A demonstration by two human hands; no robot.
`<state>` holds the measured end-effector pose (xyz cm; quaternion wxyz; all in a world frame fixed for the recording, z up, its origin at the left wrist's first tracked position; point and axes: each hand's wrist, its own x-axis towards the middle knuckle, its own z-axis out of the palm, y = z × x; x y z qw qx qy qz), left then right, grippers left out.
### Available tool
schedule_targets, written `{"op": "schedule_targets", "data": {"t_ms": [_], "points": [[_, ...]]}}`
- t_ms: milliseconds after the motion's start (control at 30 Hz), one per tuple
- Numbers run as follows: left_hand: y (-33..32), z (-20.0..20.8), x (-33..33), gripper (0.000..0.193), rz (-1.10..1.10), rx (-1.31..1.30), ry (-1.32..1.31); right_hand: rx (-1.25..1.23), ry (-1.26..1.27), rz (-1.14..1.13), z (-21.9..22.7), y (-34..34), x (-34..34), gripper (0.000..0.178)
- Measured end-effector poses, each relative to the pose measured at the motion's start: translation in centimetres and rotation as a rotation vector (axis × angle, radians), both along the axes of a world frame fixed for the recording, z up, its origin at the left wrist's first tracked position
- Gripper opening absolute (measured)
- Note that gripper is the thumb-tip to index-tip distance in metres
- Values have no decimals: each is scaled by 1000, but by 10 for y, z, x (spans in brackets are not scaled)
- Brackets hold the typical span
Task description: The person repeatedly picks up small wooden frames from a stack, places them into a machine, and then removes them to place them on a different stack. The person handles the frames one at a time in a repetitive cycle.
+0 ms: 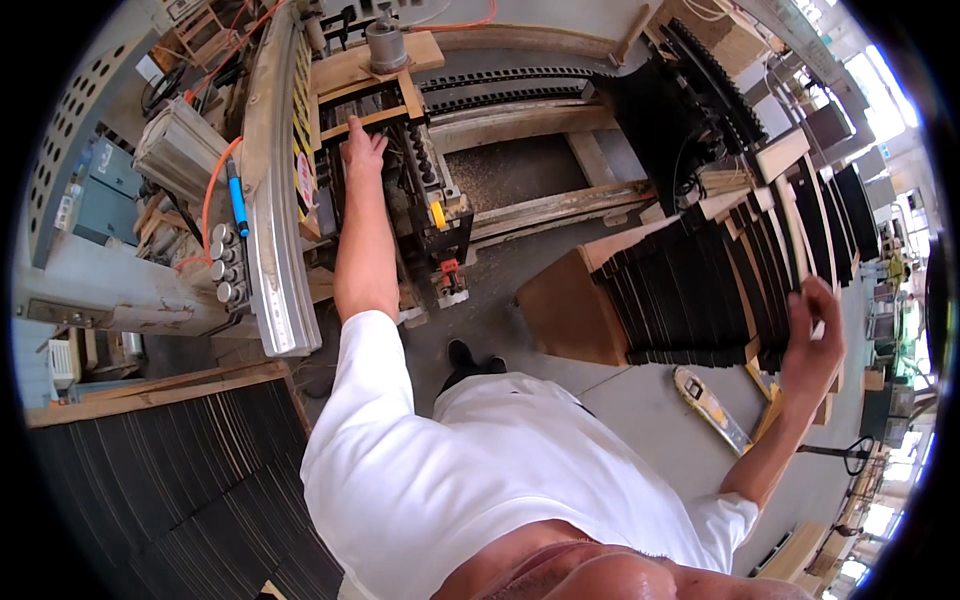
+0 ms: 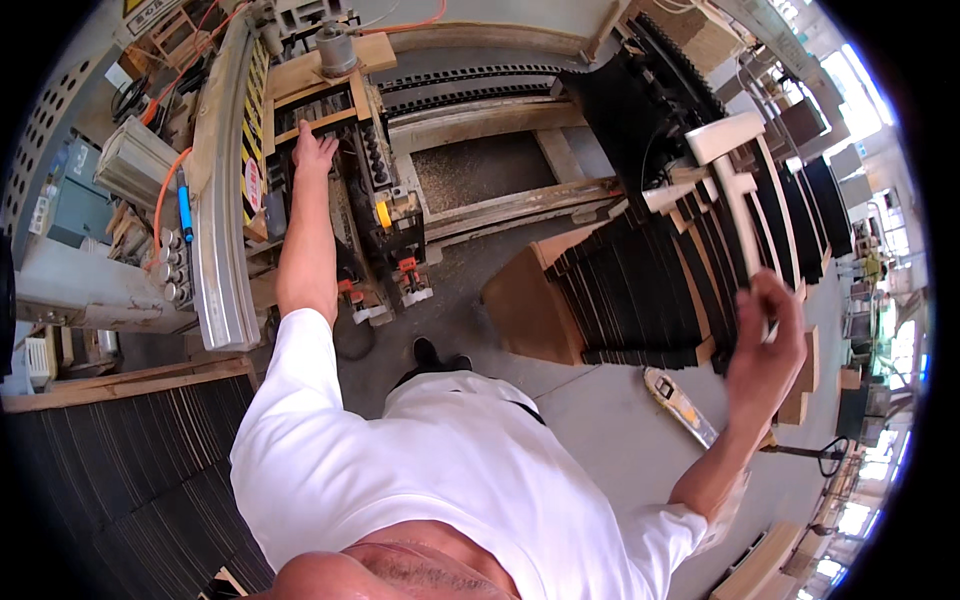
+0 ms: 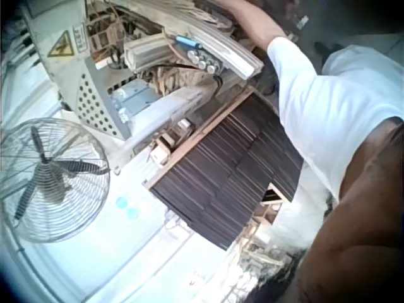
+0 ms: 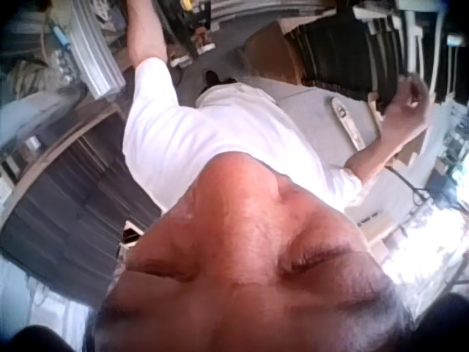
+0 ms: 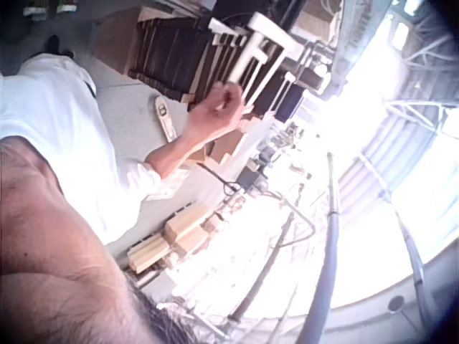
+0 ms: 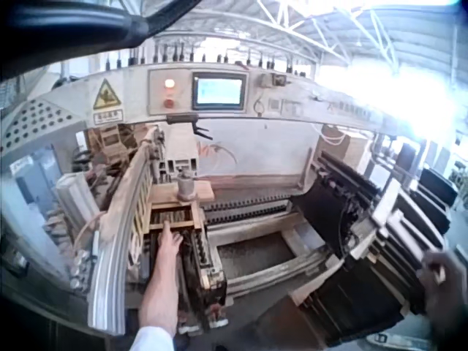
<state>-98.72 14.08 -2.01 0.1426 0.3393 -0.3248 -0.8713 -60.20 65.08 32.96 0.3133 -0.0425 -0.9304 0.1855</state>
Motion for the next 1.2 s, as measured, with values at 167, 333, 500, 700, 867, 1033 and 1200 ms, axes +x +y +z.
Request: {"op": "schedule_targets", "data": {"t_ms": [167, 333, 500, 700, 867, 1033, 1200], "points": [[-3, -14, 3, 58, 141, 50, 85, 165, 48, 430, -24, -112, -24, 21], [39, -21, 73, 47, 97, 168, 68, 56, -66, 801, -104, -179, -112, 18], [67, -14, 168, 21, -90, 162, 324, 132, 5, 1112, -198, -236, -223, 18], [70, -12, 200, 29, -134, 196, 444, 218, -82, 1297, -270, -301, -285, 17], [68, -13, 197, 29, -112, 179, 460, 192, -69, 1332, -273, -312, -288, 22], [71, -21, 193, 33, 10, 167, 417, 207, -135, 1365, -280, -320, -307, 24], [101, -12, 235, 40, 40, 134, 347, 181, -165, 1323, -293, -346, -374, 26]]}}
